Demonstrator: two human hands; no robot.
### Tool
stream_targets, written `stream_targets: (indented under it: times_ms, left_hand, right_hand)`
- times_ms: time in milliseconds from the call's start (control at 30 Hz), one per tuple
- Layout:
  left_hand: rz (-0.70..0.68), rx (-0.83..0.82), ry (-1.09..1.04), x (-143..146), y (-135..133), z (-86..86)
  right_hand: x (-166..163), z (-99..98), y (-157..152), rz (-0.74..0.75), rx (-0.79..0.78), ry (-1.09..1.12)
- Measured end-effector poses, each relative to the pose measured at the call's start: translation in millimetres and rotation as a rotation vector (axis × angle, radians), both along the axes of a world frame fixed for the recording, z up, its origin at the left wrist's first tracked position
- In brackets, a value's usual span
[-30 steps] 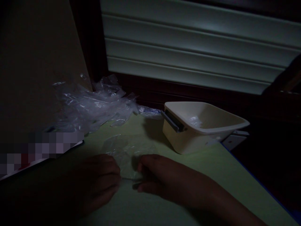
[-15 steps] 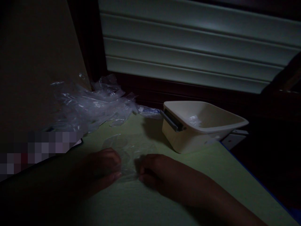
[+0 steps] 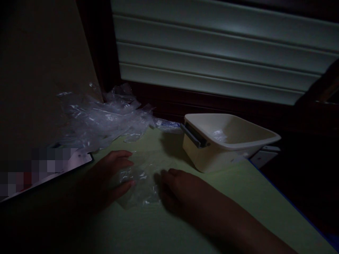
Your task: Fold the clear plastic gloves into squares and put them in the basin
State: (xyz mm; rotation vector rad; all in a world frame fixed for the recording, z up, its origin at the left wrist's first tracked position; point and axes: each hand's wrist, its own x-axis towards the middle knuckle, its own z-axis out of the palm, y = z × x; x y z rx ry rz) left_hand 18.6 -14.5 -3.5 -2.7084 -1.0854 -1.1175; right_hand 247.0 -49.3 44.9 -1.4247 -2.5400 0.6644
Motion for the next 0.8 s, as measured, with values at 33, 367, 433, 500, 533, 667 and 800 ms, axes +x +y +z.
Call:
stream_targets:
  times_ms: [33, 367, 433, 500, 533, 667, 800]
  left_hand:
    - [-0.023, 0.025, 0.017, 0, -2, 0.8]
    - [-0.372, -0.008, 0.267, 8, -8, 6.1]
    - [-0.343, -0.046, 0.277, 7, -9, 5.5]
    - [-0.328, -0.076, 0.296, 6, -9, 5.0]
    - [-0.327, -0.085, 0.304, 5, -9, 5.1]
    - [-0.339, -0.096, 0.301, 5, -10, 8.8]
    - [-0.272, -0.063, 0.251, 6, -9, 13.9]
  right_hand:
    - [-1, 0.6, 0, -0.007, 0.038, -0.013]
    - [-15, 1.3, -8, 0.117, 0.062, 0.009]
    - [-13, -8.7, -6, 0.153, 0.087, -0.041]
    - [-10, -16.8, -2, 0.134, 0.149, -0.105]
    - [-9, -18.7, -1, 0.111, 0.174, -0.137]
    - [-7, -12.2, 1, 0.003, 0.149, -0.201]
    - [-6, -3.0, 2, -0.111, 0.183, -0.203]
